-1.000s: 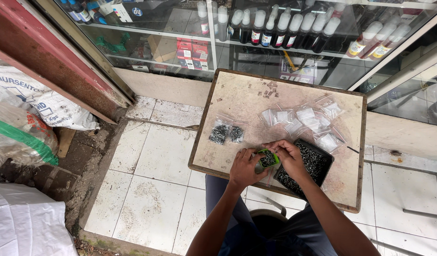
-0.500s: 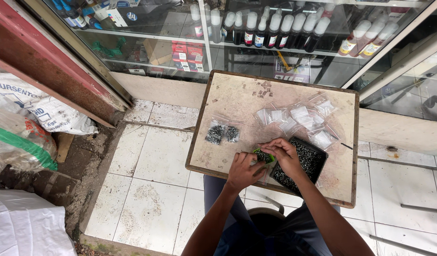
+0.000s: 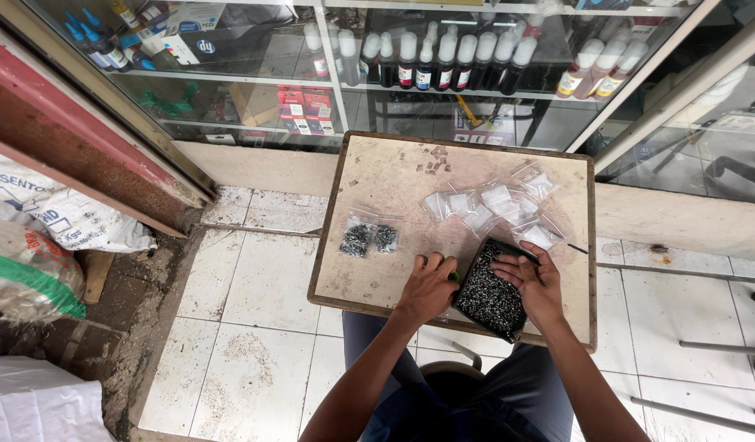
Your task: The person sits at a table and uses their hands to transfer small metal fasteners from a black tray into a green measuring cup. They then pour the fasteners from the cup into a small plastic bag and place the filled bag on the table.
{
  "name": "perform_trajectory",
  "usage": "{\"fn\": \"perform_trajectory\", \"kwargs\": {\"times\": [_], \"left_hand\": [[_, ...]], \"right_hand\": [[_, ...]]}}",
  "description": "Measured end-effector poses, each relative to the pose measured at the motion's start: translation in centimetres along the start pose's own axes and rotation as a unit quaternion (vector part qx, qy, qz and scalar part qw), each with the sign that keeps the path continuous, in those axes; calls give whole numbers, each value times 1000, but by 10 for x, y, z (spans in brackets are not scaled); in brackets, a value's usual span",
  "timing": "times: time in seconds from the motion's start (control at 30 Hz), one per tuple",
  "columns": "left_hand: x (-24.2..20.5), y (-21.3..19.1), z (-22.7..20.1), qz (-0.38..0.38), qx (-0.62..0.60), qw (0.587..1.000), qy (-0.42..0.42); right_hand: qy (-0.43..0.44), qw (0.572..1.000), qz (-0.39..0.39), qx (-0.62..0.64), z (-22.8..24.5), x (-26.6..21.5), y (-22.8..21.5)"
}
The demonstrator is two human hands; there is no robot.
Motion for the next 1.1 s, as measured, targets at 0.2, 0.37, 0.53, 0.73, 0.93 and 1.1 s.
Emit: {"fn": "perform_trajectory", "kwargs": {"times": [0.2,0.37,0.53,0.73,0.93,1.1], "left_hand": [[1,13,-4,-34,-15,999,26],[-11,-31,32,-172,-107,975,-91],[-43,-20,61,-168,-99,962,-192],[-53,-19,65,-146,-221,940,-213],[-53,-11,64,-163,-159,949,-216],[-55,-6,62,-191,-131,950,-208]], "right_hand": [[1,997,-78,-23,-7,0,-39],[-9,994,-98,-52,4,-6,-23],[-51,991,-53,-113,17,-10,17],[-180,962,60,-199,53,-29,104],[-155,829,259,-471,8,-29,139],[-134,875,121,-449,24,-19,65]]}}
Point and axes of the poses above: each hand's wrist, its own x-axis towards the middle knuckle, its own y-axis out of the palm, z = x × y, the point moved 8 cm from there along x, towards the middle knuckle, and after that the axes turned 13 degrees about x, right-handed, at the moved point
